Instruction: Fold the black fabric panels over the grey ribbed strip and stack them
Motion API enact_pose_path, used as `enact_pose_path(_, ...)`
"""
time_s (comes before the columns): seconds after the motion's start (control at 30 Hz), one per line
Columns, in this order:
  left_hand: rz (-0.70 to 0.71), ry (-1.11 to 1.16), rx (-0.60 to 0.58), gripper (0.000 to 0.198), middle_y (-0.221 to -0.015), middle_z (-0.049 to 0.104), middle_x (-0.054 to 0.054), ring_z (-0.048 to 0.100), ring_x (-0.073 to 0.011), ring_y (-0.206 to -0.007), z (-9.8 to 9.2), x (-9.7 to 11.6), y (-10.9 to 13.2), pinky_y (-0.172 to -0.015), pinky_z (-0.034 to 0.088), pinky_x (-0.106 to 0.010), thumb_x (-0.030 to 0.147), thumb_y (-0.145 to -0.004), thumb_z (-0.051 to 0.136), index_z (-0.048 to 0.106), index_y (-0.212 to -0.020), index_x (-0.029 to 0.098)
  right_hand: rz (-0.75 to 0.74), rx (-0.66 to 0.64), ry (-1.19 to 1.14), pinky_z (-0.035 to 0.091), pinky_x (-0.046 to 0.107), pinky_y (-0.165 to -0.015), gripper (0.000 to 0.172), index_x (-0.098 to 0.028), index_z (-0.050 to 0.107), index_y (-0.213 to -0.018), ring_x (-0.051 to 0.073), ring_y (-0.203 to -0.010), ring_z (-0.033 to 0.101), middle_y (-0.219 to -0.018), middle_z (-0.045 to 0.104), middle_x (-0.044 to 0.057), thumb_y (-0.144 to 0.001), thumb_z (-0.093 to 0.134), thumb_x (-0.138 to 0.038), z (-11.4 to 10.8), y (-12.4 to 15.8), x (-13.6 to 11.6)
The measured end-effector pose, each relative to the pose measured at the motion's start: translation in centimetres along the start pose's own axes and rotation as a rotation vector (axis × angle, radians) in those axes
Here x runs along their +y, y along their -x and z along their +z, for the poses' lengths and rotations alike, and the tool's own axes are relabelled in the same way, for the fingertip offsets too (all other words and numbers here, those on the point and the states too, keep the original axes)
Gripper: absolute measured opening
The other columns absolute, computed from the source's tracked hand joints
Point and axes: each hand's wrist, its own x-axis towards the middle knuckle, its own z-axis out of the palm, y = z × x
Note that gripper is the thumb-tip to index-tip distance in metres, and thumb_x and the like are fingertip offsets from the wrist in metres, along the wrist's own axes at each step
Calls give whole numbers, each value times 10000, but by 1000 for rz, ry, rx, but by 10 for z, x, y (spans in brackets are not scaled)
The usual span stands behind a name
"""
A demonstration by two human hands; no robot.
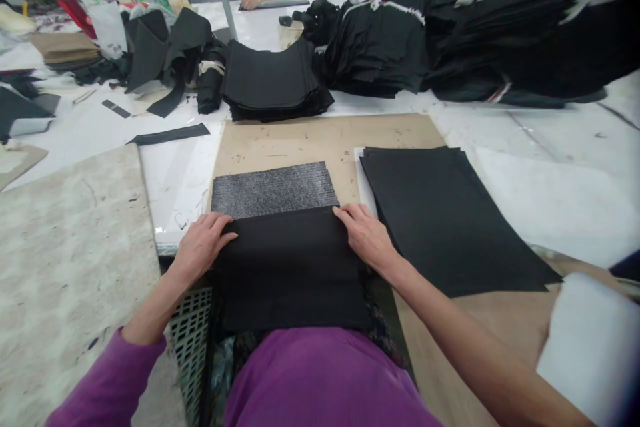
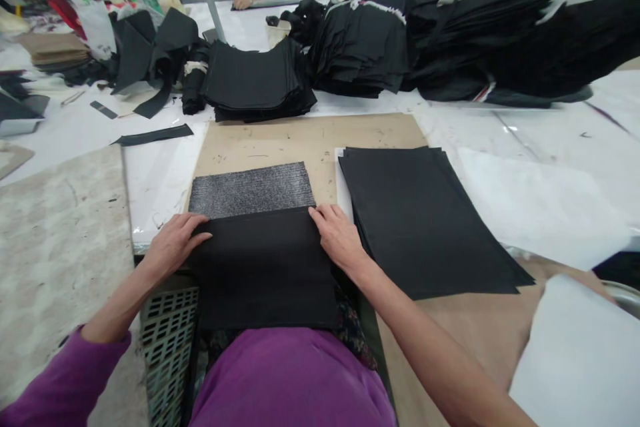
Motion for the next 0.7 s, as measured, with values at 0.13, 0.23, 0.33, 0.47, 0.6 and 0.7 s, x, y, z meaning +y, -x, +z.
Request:
enact_pose_path(0.13,-12,29,-44,282,-1049,642,-78,580,-273,-1033,-1,1,-4,-889,485,-410,422,-971,560,598,-1174,230,31,-34,43,450,364,-918,365,-178,647,-1213,263,-1067,506,-1149,622,112,-931,446,-62,-14,3,13)
enact_pose_path(0.23,-4,88,-66,224,-966,635,-54,575,-254,-969,-2,0,-7,-866,471,-402,382,-960,580,611,-1121,230,96,-3,85,438,401,-866,299,-178,679,-1130,287,-1050,515,-1168,632,125,-937,466,-98,-26,-5,11)
enact_pose_path(0.33,12,178,-41,146,-927,615,-47,564,-239,-931,-5,2,-8,-858,467,-398,350,-940,586,622,-986,216,109,118,19,422,412,-903,341,-164,622,-1248,282,-1083,528,-1227,628,135,-973,425,-120,-32,-18,-2)
enact_pose_path(0.47,62,372,2,121,-1119,622,-71,561,-243,-1101,-19,7,-2,-993,448,-427,327,-917,591,586,-874,214,-180,139,-168,382,416,-1018,342,-183,539,-1351,254,-1235,513,-1338,605,128,-1035,451,-278,-26,-41,-38)
enact_pose_path(0.6,-5,634,-152,170,-1150,668,-70,617,-229,-1094,-41,2,22,-991,492,-382,380,-884,658,590,-901,225,-448,-65,-184,419,373,-908,295,-191,609,-1213,226,-1109,618,-1155,703,99,-1028,503,-394,-32,-66,-72)
enact_pose_path(0.7,-226,898,-131,291,-1179,700,-84,646,-281,-1124,-50,-7,38,-1005,525,-416,498,-849,668,635,-946,226,-496,-207,-236,405,287,-701,255,-212,639,-1044,185,-923,669,-1016,735,46,-1050,449,-382,-61,-77,-80)
